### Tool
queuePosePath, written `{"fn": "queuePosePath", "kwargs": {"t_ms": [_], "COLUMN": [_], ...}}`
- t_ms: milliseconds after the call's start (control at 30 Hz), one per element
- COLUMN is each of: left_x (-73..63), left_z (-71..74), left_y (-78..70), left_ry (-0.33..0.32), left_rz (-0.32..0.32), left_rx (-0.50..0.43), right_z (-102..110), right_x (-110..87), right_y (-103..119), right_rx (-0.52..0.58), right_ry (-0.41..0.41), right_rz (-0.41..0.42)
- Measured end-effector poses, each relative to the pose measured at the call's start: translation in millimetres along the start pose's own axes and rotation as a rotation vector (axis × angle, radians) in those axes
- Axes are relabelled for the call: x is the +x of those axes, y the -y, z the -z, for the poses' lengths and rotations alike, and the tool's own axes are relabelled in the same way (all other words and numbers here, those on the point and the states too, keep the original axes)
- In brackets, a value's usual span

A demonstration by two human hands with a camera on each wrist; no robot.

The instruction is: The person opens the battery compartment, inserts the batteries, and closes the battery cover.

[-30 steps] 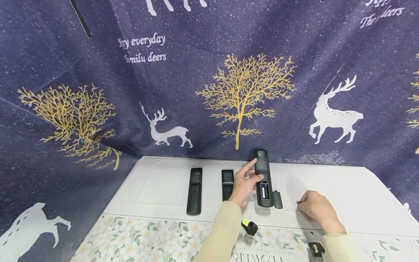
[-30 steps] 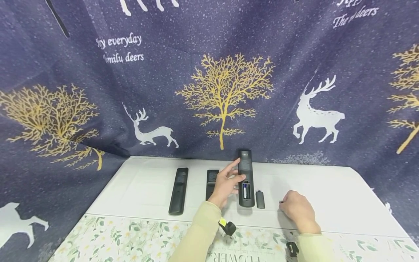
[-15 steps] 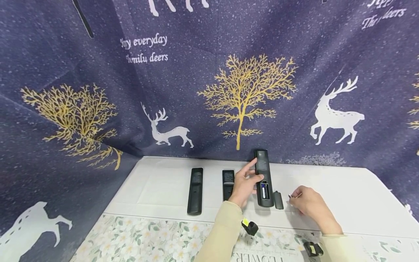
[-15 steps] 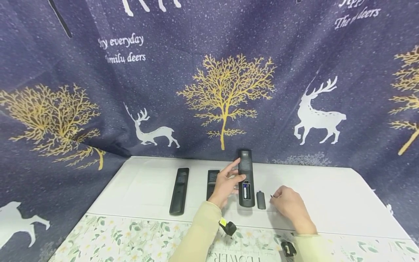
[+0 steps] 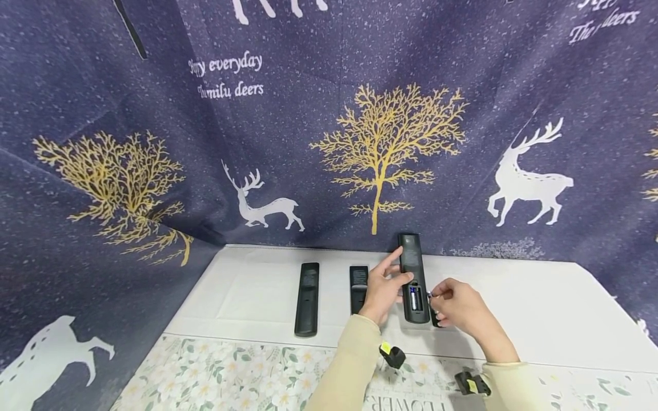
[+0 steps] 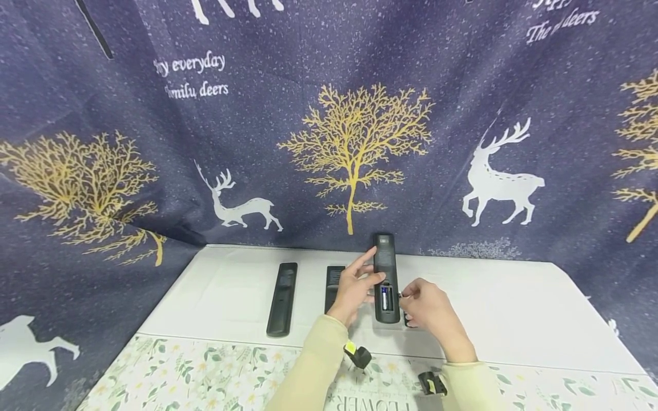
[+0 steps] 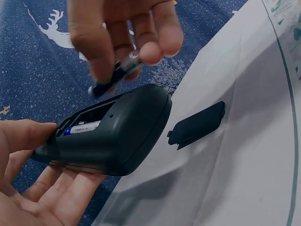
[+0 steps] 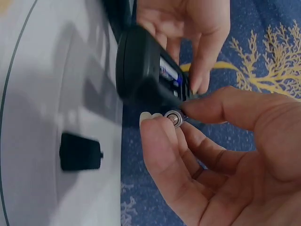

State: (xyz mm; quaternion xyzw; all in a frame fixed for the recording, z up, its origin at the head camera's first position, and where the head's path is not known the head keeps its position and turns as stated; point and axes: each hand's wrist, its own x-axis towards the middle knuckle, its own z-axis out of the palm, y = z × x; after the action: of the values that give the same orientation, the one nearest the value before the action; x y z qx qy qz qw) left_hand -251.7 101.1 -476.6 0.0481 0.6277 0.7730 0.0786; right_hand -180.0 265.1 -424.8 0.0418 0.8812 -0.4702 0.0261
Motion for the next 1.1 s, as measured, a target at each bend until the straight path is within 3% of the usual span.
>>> {"fn": "queuePosePath", "kwargs": {"t_ms": [333,667,867,1100], "left_x": [0.7,0.4,1.3,2.4], "left_z": [1.9,0.8,1.2,1.1], "left_y": [-0.4,-1.2,0.5,0.2], "left_ry": [-0.017,-0.027,-0.034,-0.034], "left_rz": [0.000,0.015,0.010,0.000], "left_rx": [0.010,0.013,0.010,-0.005], "right_z": [-16.7,-25.6,-19.8,-8.7], "right_x": [0.0,2.0,-0.5,1.5], "right_y": [13.2,10.7,6.6,-1.2], "right_rx": [-0.026,-0.070,-0.076,-0.122], "right_ry": [-0.011,-0.044,-0.025,0.082], "right_rz": [-0.015,-0.027,0.082,0.205]}}
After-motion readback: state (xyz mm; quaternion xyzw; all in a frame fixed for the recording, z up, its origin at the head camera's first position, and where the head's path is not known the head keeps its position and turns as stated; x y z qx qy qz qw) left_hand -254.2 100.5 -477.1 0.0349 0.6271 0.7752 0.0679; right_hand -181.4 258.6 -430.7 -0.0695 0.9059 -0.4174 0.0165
